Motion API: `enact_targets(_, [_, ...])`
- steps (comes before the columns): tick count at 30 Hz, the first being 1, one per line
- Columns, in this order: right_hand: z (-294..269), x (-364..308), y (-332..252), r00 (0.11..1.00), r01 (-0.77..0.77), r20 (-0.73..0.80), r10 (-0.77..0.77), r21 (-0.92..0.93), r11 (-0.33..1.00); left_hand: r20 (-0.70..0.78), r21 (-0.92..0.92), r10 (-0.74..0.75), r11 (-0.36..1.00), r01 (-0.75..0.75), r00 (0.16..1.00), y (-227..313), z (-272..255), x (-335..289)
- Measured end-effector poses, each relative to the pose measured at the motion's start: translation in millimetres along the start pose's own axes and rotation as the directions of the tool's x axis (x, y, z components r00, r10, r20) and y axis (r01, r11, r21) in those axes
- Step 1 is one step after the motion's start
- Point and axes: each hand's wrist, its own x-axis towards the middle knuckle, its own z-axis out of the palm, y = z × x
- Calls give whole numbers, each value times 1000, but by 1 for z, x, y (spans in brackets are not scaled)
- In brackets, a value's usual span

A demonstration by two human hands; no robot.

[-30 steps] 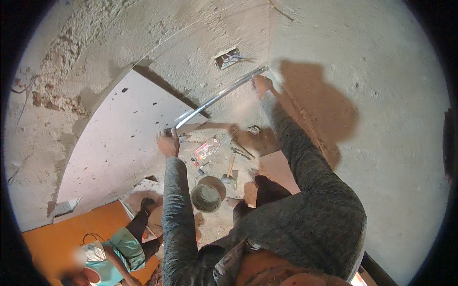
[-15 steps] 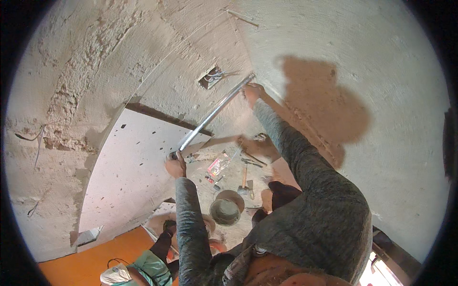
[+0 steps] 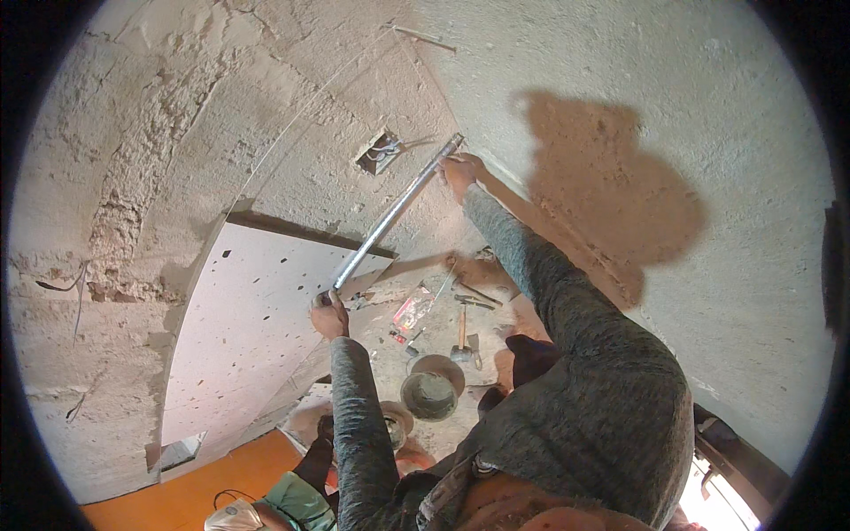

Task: The person measures a wall section with a tape measure and marks a white speckled tile on the floor using a marker. They repeatedly measure the wall and the tile, transferring dimensions to ensure a proper fit for installation.

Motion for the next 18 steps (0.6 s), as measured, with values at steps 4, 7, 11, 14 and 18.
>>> enact_targets(4, [1,1,-2,999,4,-47,-5,-26,1000,-34,-5,42,999,-42,999,-5,5,3])
enact_targets(7, [-3,9,0,999,-2,-49,0,-42,999,-61,4,44,999,-43,997,-7,11,5])
enact_targets(11, [-2,8,2,999,-32,-39,31,-45,998,-38,-8,42,999,-42,998,-11,10,3])
enact_targets(14, [3,4,5,999,-37,-33,38,31,999,-6,2,34,999,-34,999,-13,6,1])
enact_targets(18, [-12,25,17,1000,25,-3,-25,27,999,-1,-9,33,999,-33,999,-6,11,5])
